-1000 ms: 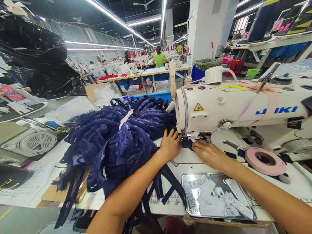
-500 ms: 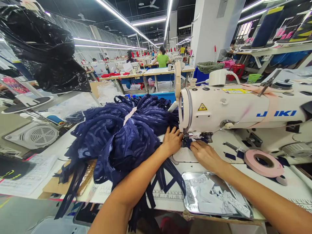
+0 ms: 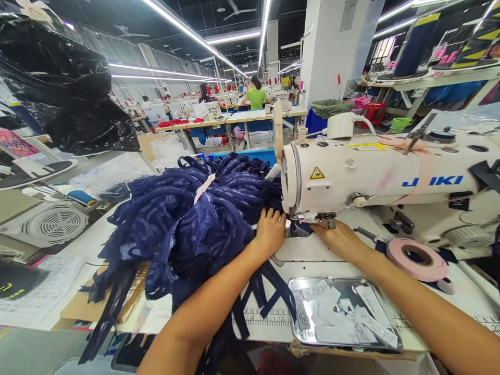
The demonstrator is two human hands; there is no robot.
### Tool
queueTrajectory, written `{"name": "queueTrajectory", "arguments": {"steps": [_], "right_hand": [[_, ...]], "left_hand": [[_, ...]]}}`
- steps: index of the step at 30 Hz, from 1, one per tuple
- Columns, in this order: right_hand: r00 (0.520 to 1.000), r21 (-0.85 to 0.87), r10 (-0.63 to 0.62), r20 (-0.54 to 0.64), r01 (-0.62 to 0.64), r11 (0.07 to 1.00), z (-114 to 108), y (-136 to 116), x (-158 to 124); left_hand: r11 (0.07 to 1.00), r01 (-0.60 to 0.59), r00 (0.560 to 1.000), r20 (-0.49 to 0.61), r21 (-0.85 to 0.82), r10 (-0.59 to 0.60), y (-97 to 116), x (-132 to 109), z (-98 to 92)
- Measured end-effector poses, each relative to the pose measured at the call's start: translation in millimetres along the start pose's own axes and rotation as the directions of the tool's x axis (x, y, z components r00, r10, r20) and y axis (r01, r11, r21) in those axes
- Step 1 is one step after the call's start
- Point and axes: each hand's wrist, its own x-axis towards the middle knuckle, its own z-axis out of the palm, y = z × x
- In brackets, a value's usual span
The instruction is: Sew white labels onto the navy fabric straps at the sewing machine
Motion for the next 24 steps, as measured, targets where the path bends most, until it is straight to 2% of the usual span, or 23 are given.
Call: {"name": "queueTrajectory", "arguments": {"steps": [2, 4, 6, 9, 12, 16, 20, 24], "right_hand": [[1.000, 0.018, -0.008, 0.007, 0.008, 1.000, 2, 9, -2], [1.000, 0.031, -0.013, 0.021, 0.013, 0.999, 2, 11, -3], [0.999, 0.034, 0.000, 0.046, -0.001, 0.999, 0, 10, -3], [0.996, 0.043, 0.020, 0.083, -0.023, 0.999, -5, 4, -1], [0.994, 0.050, 0.043, 0.098, -0.048, 0.998, -8, 1, 0], [0.998, 0.042, 0.029, 0.061, -0.032, 0.999, -12, -2, -5], [1.000, 0.046, 0.012, 0.022, -0.013, 0.999, -26, -5, -17], [0.998, 0.238, 0.065, 0.017, -0.067, 0.969, -46, -11, -30]], "left_hand": [[0.998, -0.058, 0.995, 0.086, 0.003, 0.058, 1, -14, -16.5], [0.983, -0.185, 0.970, 0.155, -0.021, 0.186, 0, -33, -32.7], [0.966, -0.255, 0.951, 0.169, -0.041, 0.258, -2, -56, -43.7], [0.949, -0.311, 0.939, 0.135, -0.054, 0.316, -6, -87, -46.7], [0.945, -0.326, 0.940, 0.114, 0.015, 0.323, -7, -108, -42.1], [0.918, -0.390, 0.920, 0.076, 0.073, 0.385, -7, -123, -45.7], [0.926, -0.378, 0.926, 0.006, 0.021, 0.378, -12, -132, -64.6], [0.923, -0.377, 0.925, -0.071, -0.079, 0.372, -12, -134, -77.3]]}}
